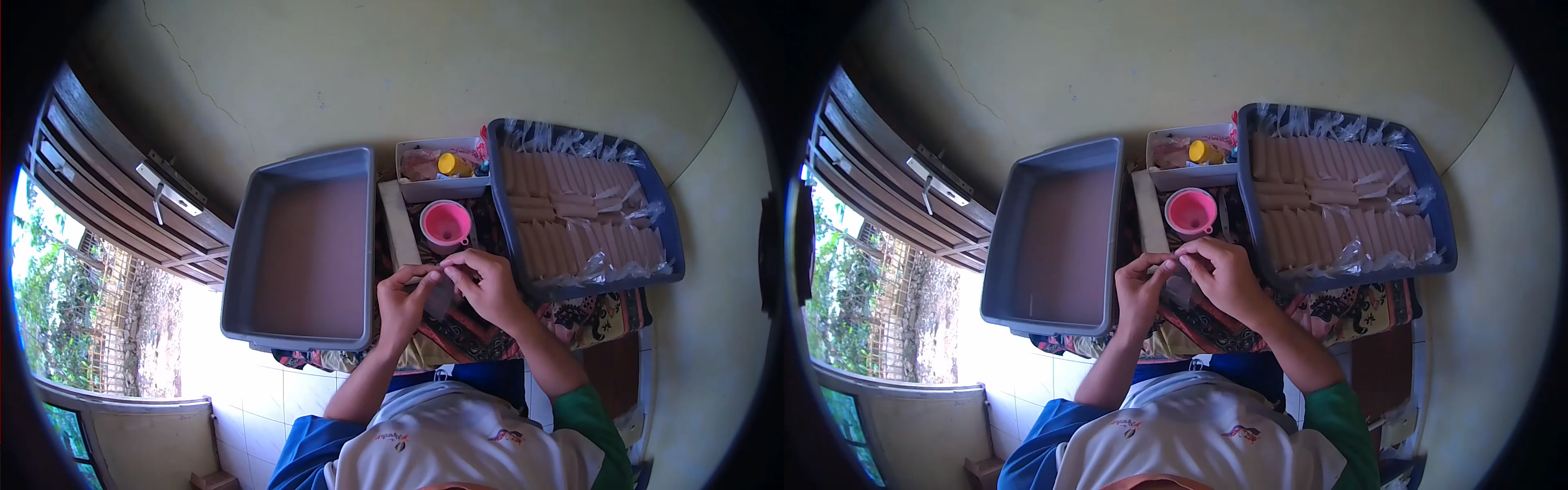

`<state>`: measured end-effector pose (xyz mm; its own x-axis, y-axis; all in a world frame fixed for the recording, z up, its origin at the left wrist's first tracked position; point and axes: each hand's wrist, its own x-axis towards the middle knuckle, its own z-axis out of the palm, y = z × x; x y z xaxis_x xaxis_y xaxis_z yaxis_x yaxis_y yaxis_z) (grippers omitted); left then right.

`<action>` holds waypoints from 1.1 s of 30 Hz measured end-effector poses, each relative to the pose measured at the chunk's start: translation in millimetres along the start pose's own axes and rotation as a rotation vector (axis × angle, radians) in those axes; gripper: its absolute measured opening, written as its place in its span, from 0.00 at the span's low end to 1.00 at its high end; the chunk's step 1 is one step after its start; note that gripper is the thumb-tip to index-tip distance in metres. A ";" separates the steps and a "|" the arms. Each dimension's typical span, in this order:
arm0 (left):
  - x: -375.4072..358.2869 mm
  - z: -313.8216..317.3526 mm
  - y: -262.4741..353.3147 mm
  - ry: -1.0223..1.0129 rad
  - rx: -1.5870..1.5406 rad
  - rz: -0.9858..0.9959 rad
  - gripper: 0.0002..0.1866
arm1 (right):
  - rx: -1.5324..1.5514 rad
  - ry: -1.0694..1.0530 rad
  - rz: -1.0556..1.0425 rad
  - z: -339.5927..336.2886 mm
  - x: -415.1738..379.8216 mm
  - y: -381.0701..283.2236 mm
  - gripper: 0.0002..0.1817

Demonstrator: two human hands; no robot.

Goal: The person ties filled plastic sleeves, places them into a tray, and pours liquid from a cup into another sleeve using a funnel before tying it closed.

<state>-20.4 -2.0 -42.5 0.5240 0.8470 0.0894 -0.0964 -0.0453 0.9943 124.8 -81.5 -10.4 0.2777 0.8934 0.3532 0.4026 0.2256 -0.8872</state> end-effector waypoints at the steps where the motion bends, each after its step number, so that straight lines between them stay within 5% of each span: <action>1: 0.3 -1.7 -1.9 0.014 0.024 -0.009 0.08 | 0.001 -0.002 0.003 1.7 0.3 1.1 0.04; 7: 1.4 2.5 -0.1 0.108 -0.028 -0.011 0.07 | -0.025 0.136 0.001 5.8 11.6 13.7 0.08; 9: 3.9 3.4 -4.1 0.114 -0.085 -0.009 0.06 | -0.341 0.286 -0.202 7.5 19.6 27.2 0.10; 13: 3.7 4.2 -3.8 0.104 -0.210 -0.049 0.05 | -0.525 0.266 -0.213 15.8 24.9 50.4 0.09; 33: 5.6 5.9 -11.6 0.102 -0.238 0.001 0.04 | -0.279 0.311 -0.228 13.5 25.7 31.4 0.05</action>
<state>-11.3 0.1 -53.2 0.4372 0.8965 0.0722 -0.2995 0.0694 0.9516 132.8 -46.2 -33.2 0.3857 0.6646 0.6400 0.6911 0.2514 -0.6776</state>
